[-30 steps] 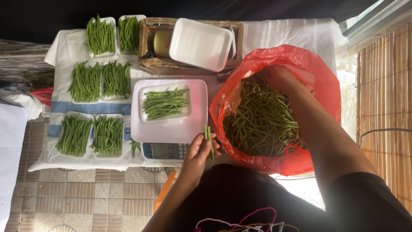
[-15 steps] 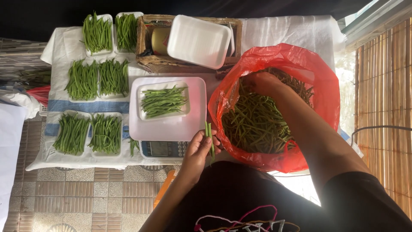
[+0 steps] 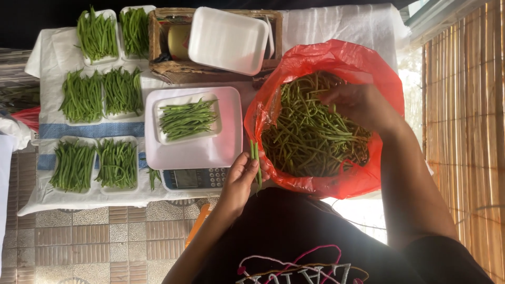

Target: Sorting green beans from a large plastic bag into individual styrofoam trays on a digital scale for packaging.

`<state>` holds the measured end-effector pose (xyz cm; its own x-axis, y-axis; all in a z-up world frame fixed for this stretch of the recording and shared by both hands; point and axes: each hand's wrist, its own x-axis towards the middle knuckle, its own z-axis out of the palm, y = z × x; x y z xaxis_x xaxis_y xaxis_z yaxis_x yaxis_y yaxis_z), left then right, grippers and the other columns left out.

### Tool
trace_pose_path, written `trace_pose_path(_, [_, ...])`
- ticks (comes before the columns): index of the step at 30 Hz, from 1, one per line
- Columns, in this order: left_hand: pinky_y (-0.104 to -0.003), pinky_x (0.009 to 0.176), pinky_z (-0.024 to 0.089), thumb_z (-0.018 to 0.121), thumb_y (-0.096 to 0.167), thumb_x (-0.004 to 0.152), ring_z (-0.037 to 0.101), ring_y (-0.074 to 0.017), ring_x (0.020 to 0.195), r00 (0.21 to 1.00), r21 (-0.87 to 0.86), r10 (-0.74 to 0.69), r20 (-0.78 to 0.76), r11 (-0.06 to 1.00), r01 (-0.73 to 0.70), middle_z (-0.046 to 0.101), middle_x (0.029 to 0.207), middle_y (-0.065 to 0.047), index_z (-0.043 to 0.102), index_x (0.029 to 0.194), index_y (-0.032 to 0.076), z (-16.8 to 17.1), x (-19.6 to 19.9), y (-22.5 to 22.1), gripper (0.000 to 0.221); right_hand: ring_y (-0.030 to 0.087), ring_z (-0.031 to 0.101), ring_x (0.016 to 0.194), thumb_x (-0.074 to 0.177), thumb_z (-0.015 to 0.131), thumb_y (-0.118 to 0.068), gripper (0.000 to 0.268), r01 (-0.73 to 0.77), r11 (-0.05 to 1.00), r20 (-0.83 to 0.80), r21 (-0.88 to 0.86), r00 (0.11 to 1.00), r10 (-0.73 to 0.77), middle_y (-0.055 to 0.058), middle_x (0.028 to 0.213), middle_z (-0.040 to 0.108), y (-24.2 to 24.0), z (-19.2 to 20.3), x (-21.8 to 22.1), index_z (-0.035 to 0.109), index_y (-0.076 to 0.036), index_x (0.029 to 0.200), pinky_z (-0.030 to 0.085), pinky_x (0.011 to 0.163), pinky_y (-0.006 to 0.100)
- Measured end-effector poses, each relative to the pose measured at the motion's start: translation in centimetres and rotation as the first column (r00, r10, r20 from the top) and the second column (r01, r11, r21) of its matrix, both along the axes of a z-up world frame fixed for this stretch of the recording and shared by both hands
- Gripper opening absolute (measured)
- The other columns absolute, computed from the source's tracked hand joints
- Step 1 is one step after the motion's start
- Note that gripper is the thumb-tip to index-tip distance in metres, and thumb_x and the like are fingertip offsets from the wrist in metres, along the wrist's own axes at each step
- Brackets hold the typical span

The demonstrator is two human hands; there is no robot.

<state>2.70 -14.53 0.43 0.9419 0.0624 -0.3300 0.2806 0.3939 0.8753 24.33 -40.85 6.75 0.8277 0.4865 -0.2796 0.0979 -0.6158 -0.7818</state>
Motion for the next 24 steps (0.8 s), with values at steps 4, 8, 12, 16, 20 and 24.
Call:
trace_pose_path(4, [-0.030,0.077,0.059,0.049,0.019,0.106,0.068,-0.0166,0.082,1.000,-0.003,-0.017,0.015,1.000,0.017,0.067,0.098,-0.013,0.057,0.131,-0.001,-0.2,0.2,-0.2,0.033,0.046,0.067,0.118,0.089,0.065,0.004,0.034,-0.117,0.989,-0.120,-0.088,0.987,0.106,0.023,0.113,0.079,-0.8,1.5,-2.7,0.080,-0.007,0.117,0.048,0.107,0.056])
trace_pose_path(8, [-0.030,0.076,0.059,0.049,0.019,0.106,0.069,-0.0167,0.081,0.999,0.002,-0.045,0.008,0.999,0.045,0.067,0.098,-0.013,0.057,0.130,0.000,-0.1,0.5,-0.8,0.032,0.044,0.069,0.109,0.095,0.067,-0.012,0.024,0.119,0.972,0.004,-0.201,0.993,-0.120,0.018,0.111,0.077,-4.1,-1.6,-2.8,0.079,-0.011,0.117,0.051,0.095,0.054])
trace_pose_path(12, [-0.029,0.075,0.060,0.049,0.019,0.106,0.069,-0.0159,0.080,0.998,-0.033,-0.055,-0.030,0.998,0.054,0.068,0.097,-0.012,0.057,0.130,0.001,1.0,0.4,-1.4,0.032,0.040,0.070,0.106,0.096,0.070,-0.026,0.024,0.148,0.933,0.150,-0.327,0.983,-0.103,0.010,0.110,0.077,-5.4,-7.2,-1.9,0.079,-0.017,0.116,0.052,0.092,0.052])
trace_pose_path(16, [-0.030,0.075,0.061,0.048,0.019,0.106,0.070,-0.0164,0.080,0.998,-0.040,-0.050,-0.050,0.998,0.048,0.067,0.098,-0.013,0.056,0.131,0.001,1.0,0.4,-1.3,0.032,0.033,0.075,0.096,0.091,0.071,-0.039,0.022,0.052,0.849,0.071,-0.527,0.997,-0.017,0.002,0.097,0.081,-0.5,-3.7,-4.4,0.083,-0.024,0.101,0.056,0.083,0.046])
trace_pose_path(20, [-0.031,0.076,0.061,0.050,0.020,0.106,0.070,-0.0174,0.080,0.999,-0.046,-0.032,-0.018,0.998,0.031,0.068,0.097,-0.013,0.057,0.130,0.001,0.5,0.3,-0.8,0.032,0.038,0.073,0.097,0.088,0.068,-0.049,0.032,0.024,0.809,0.033,-0.587,0.999,-0.006,0.010,0.098,0.079,-0.6,-5.6,-4.1,0.082,-0.024,0.102,0.057,0.084,0.051])
trace_pose_path(24, [-0.031,0.076,0.060,0.050,0.020,0.106,0.070,-0.0180,0.081,1.000,-0.050,-0.023,-0.008,0.999,0.022,0.068,0.098,-0.013,0.057,0.130,0.001,0.2,0.3,-0.4,0.032,0.047,0.070,0.102,0.093,0.067,-0.037,0.031,0.073,0.883,0.002,-0.464,0.997,-0.082,0.020,0.103,0.078,-0.2,-2.1,-4.7,0.080,-0.014,0.108,0.054,0.086,0.056])
